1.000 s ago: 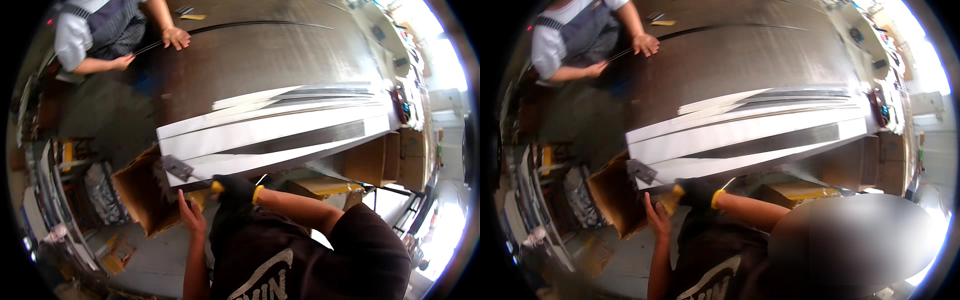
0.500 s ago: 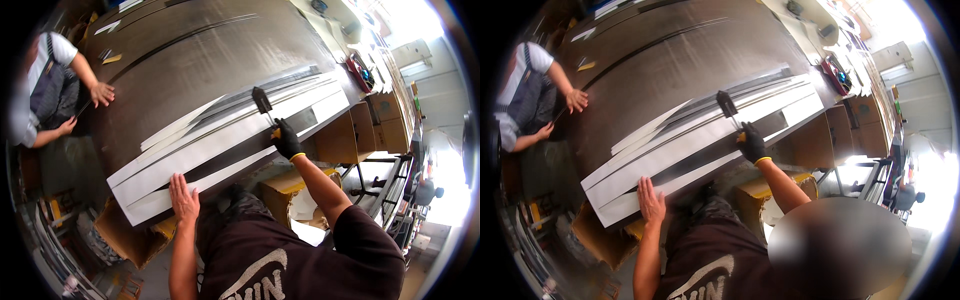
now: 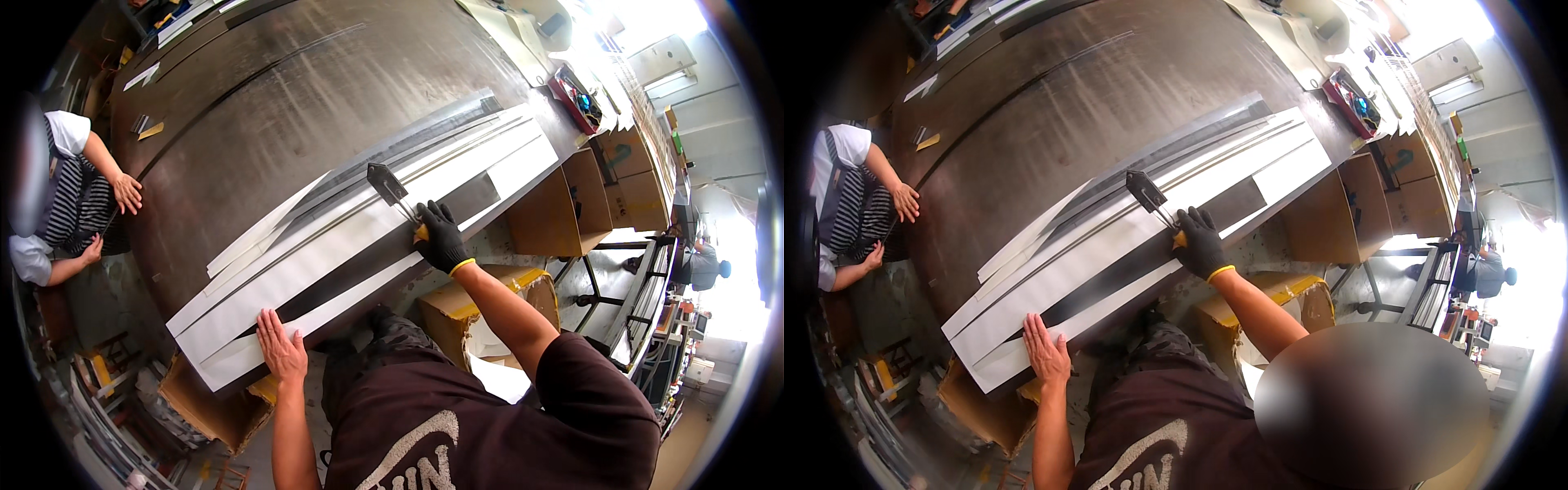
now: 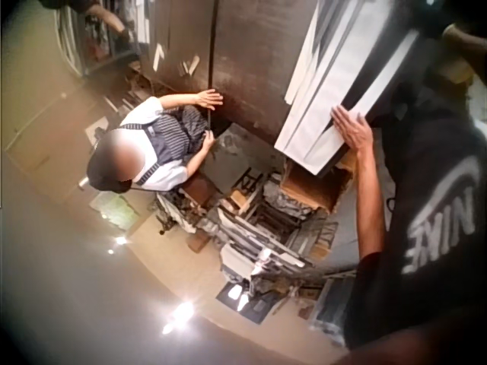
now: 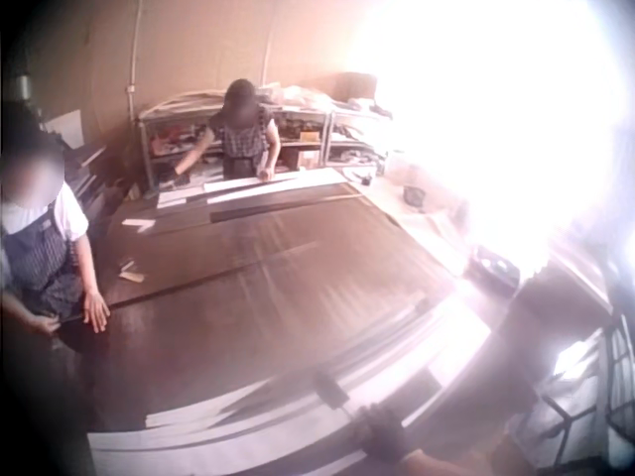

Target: The person aligns and stacks several long, thin white and dark strips on a large workbench. They use a yellow-handled roller tool to press down on the strips, smoothing them out and securing them in place.

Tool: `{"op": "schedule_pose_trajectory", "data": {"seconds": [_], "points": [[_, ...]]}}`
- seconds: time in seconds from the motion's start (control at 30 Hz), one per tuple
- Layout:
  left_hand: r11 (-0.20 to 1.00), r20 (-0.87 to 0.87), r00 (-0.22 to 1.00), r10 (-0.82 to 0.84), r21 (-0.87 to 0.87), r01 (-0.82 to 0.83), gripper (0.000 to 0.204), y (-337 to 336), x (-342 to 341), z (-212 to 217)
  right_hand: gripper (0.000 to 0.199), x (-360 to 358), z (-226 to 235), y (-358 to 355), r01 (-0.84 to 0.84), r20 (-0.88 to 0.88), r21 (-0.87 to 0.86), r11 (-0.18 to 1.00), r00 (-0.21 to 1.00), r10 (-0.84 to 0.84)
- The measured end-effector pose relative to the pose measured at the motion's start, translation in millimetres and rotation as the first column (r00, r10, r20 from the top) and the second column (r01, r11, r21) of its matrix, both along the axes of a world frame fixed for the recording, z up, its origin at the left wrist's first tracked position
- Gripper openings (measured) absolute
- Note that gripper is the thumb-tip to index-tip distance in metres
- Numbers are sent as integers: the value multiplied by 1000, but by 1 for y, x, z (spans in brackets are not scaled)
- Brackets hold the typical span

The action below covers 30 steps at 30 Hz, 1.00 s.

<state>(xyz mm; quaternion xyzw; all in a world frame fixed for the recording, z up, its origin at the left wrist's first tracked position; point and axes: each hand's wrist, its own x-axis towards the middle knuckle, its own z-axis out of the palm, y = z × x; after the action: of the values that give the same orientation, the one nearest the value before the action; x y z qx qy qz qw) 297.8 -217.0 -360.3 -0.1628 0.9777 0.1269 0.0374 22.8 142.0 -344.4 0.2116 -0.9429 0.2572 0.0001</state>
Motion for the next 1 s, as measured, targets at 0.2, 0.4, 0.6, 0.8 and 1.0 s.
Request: {"op": "schedule_pose_trajectory", "data": {"seconds": [0.2,0.4,0.6,0.8,1.0], "points": [[1000,14,1000,5,24,-5,81,0,1,6,75,-4,-8,2,-29,31,23,999,999,29],[998,4,1000,13,57,-13,80,0,-1,5,78,-7,-8,9,-39,110,56,998,993,33],[994,-8,1000,30,105,-29,80,-2,-1,8,41,49,34,-41,51,115,-34,998,992,-47],[995,-31,999,19,96,-16,80,-3,3,-5,37,163,41,-107,-22,481,-112,993,874,74],[991,-42,999,16,136,-10,80,-2,1,-3,36,181,41,-144,-104,564,40,994,823,63]]}}
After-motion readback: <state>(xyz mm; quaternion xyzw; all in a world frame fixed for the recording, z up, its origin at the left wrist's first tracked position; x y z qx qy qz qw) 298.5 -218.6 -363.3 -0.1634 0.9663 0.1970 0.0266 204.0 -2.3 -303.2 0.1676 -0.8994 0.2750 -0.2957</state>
